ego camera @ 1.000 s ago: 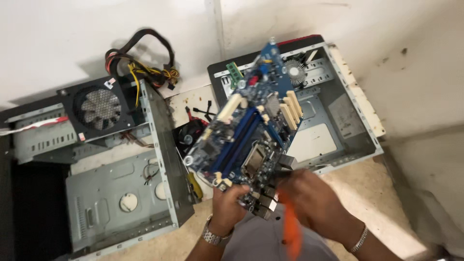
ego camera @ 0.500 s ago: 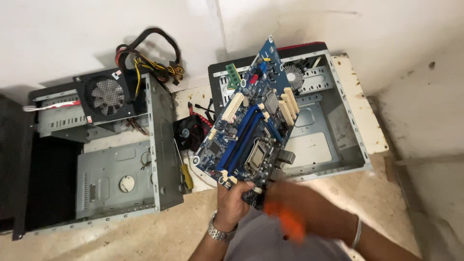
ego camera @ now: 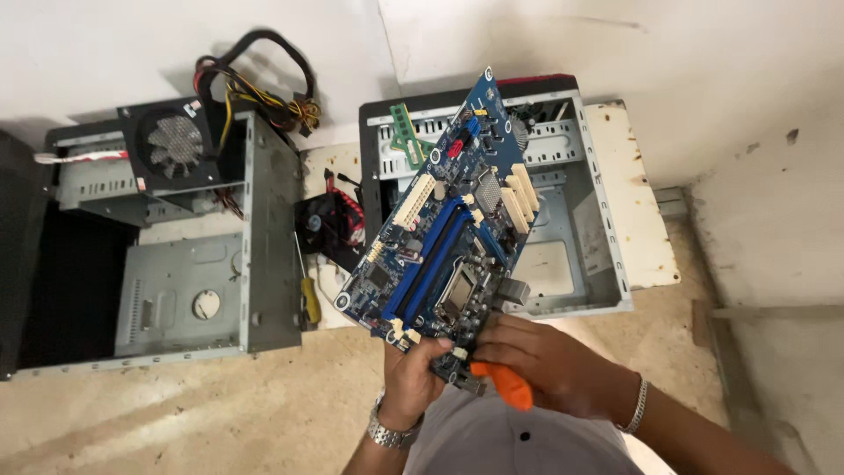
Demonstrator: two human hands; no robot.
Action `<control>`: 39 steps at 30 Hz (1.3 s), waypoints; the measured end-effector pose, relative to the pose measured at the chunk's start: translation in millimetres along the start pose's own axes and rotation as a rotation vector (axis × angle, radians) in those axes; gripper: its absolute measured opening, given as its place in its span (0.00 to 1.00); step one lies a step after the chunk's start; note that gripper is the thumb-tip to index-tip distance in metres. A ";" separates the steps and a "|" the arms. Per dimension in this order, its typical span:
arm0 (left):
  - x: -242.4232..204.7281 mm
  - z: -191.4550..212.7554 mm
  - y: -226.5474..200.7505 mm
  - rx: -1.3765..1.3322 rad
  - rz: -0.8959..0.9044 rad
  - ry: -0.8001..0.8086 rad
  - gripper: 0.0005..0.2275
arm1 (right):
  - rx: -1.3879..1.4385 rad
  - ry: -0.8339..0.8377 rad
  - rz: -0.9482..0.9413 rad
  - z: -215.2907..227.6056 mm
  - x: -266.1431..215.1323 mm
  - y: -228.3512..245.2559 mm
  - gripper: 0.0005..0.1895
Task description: The person holds a blue computer motherboard and uses an orange-handled brush to sweep dust off its surface. They rotate the board to access different areas and continue brushing across slots and connectors.
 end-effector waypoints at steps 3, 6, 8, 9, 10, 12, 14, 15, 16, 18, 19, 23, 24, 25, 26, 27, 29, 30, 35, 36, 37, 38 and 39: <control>-67.1 -45.3 68.3 -0.139 0.406 0.217 0.17 | -0.298 -0.263 -0.207 31.5 -26.4 -40.7 0.11; -91.8 -57.7 76.2 -0.106 0.527 0.093 0.18 | -0.270 -0.179 -0.140 -0.7 -79.2 -34.7 0.38; -98.6 -57.0 62.1 -0.071 0.477 0.107 0.21 | -0.322 -0.240 -0.212 20.0 -62.8 -35.9 0.24; -99.4 -56.2 54.2 -0.037 0.414 0.112 0.25 | -0.384 -0.298 -0.273 33.7 -54.6 -38.5 0.09; -91.2 -59.6 37.4 -0.034 0.417 0.111 0.25 | -0.380 -0.298 -0.273 32.0 -59.2 -44.3 0.09; -69.7 -56.4 16.8 -0.217 0.549 -0.044 0.13 | -0.512 -0.437 -0.320 42.6 -69.8 -58.7 0.05; -73.3 -51.1 21.3 -0.003 0.455 0.014 0.19 | -0.466 -0.419 -0.407 27.2 -77.7 -68.8 0.08; -77.0 -52.1 19.6 0.196 0.365 0.070 0.25 | -0.419 -0.387 -0.503 17.5 -85.0 -75.1 0.10; -75.1 -52.5 22.9 0.196 0.365 0.082 0.25 | -0.418 -0.394 -0.511 16.8 -79.1 -75.8 0.10; -76.3 -56.8 20.9 0.168 0.322 0.050 0.18 | -0.412 -0.484 -0.563 22.5 -73.4 -76.9 0.19; -62.5 -48.0 7.4 0.171 0.313 0.055 0.18 | -0.417 -0.494 -0.562 24.6 -70.9 -75.3 0.19; -92.7 -34.1 27.5 0.123 0.282 0.021 0.15 | -0.400 -0.461 -0.483 42.7 -65.2 -80.4 0.06; -121.1 -40.2 61.6 0.007 0.384 0.064 0.19 | -0.492 -0.503 -0.516 55.9 -67.6 -87.5 0.10; -71.1 -34.5 24.6 0.014 0.394 0.055 0.19 | -0.479 -0.496 -0.511 59.5 -67.7 -85.0 0.10; -34.0 -8.9 -5.5 -0.173 0.598 -0.196 0.23 | -0.549 -0.558 -0.491 68.1 -69.5 -78.4 0.08; -13.0 17.0 -41.4 -0.363 0.793 -0.453 0.27 | -0.619 -0.618 -0.470 75.6 -72.5 -71.1 0.09; -42.6 24.6 -17.2 -0.624 0.893 -0.609 0.32 | -0.502 -0.615 -0.400 62.9 -66.4 -64.3 0.08; -59.6 24.4 -2.0 -0.895 0.972 -0.753 0.38 | -0.396 -0.616 -0.333 57.6 -61.4 -61.2 0.10; -130.7 58.5 27.1 -0.257 0.873 -0.567 0.24 | -0.328 -0.667 -0.376 9.6 -29.4 -69.4 0.06; -143.7 58.6 29.3 0.367 0.703 -0.279 0.25 | -0.373 -0.627 -0.312 -3.7 -22.4 -77.7 0.07; -132.7 61.2 22.8 0.362 0.698 -0.278 0.25 | -0.381 -0.628 -0.311 -5.8 -14.8 -72.4 0.07; -115.9 62.2 2.9 0.387 0.484 -0.262 0.19 | -0.317 -0.602 -0.345 -10.8 -6.0 -70.6 0.07; -100.5 63.5 -16.0 0.411 0.266 -0.250 0.13 | -0.255 -0.576 -0.371 -16.0 5.2 -70.4 0.08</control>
Point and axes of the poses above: each hand's wrist, its own x-axis towards the middle knuckle, its own z-axis out of the back of the hand, y = z × x, the point moved 7 cm from there along x, towards the middle knuckle, and after that the axes turned 9 degrees about z, right-handed, at the moved point
